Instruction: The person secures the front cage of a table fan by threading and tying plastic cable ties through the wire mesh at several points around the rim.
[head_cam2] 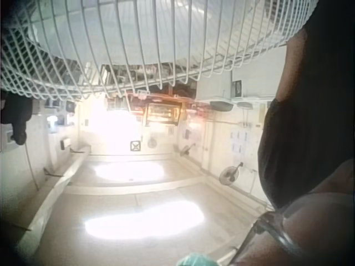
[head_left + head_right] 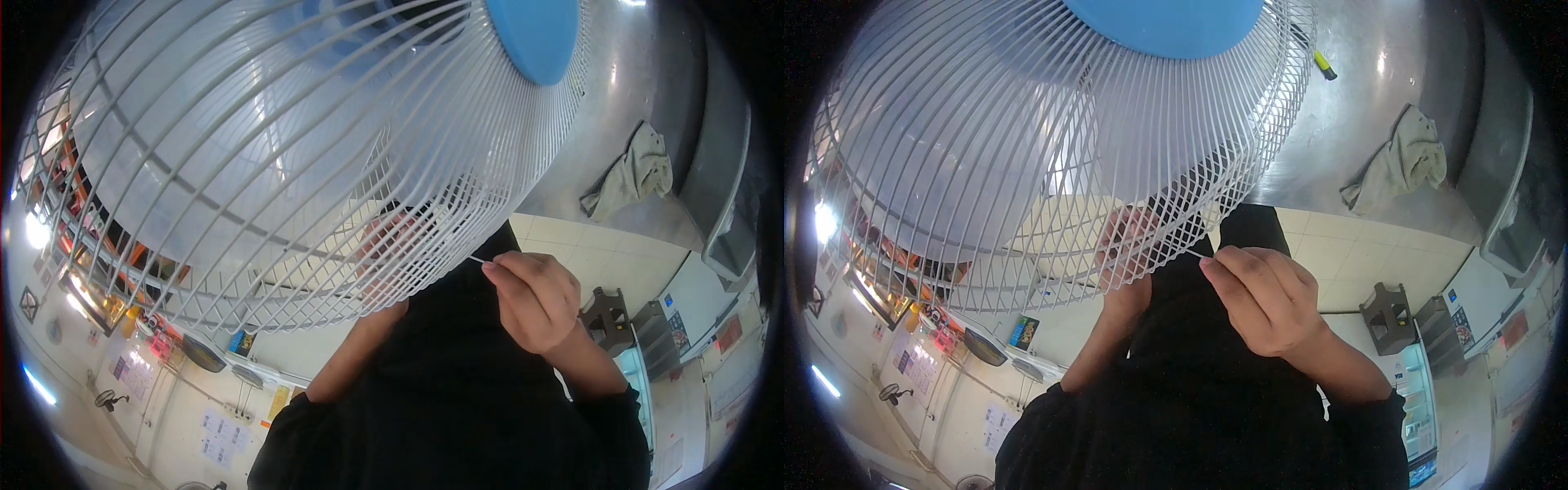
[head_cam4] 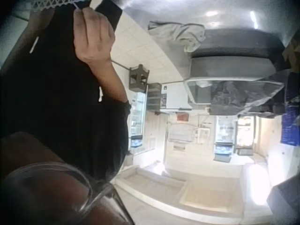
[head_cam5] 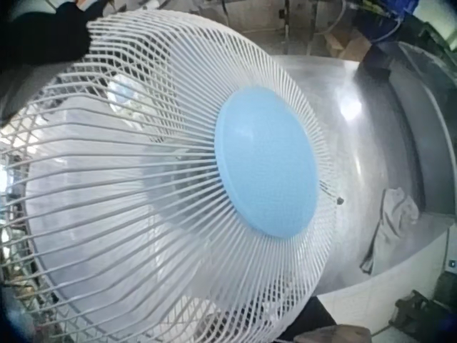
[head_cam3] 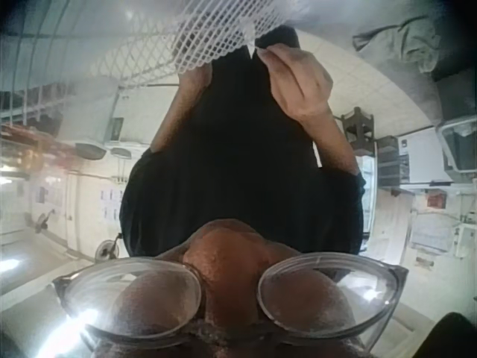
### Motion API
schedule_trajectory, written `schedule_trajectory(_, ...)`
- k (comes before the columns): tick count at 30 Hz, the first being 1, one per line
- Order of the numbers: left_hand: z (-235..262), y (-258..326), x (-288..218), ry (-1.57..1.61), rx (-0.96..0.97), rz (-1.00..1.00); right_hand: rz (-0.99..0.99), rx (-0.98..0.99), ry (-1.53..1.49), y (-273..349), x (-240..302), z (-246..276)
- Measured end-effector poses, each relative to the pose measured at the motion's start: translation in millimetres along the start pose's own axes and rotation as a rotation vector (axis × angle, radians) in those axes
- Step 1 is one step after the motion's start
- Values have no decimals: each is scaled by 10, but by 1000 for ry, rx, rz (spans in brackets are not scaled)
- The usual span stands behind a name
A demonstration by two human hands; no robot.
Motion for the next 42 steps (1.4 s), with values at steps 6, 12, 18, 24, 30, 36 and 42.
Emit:
schedule_trajectory(6,148,-82,-191,138,-95,61,42,13,25,-63,12,-103)
schedule_trajectory(12,275,-119,-214,288,-52,2,22,44,9,-22,72,-199)
schedule_trajectory(18,242,-169,-308,665,-173,186,-244,5,-192,51,105,-330)
schedule_trajectory(24,426,-301,-444,905,-44,257,-723,71,-701,26,95,-514)
schedule_trajectory(30,81,-281,-347,1291,-22,210,-637,80,-616,90,-25,-581)
schedule_trajectory(36,54,-269,-356,1367,19,160,-758,145,-920,78,-50,-618)
schedule_trajectory(42,96,-351,-275,1399,12,113,-809,174,-1046,70,-219,-654)
Point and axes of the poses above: each hand's wrist, its own y-axis away from the middle knuckle, its own z-axis out of the back of the hand, x = y × z, the point moved 2 cm from there along -y, towards the middle knuckle, and after that the axes turned 9 degrees about x, right-handed, at the moved point
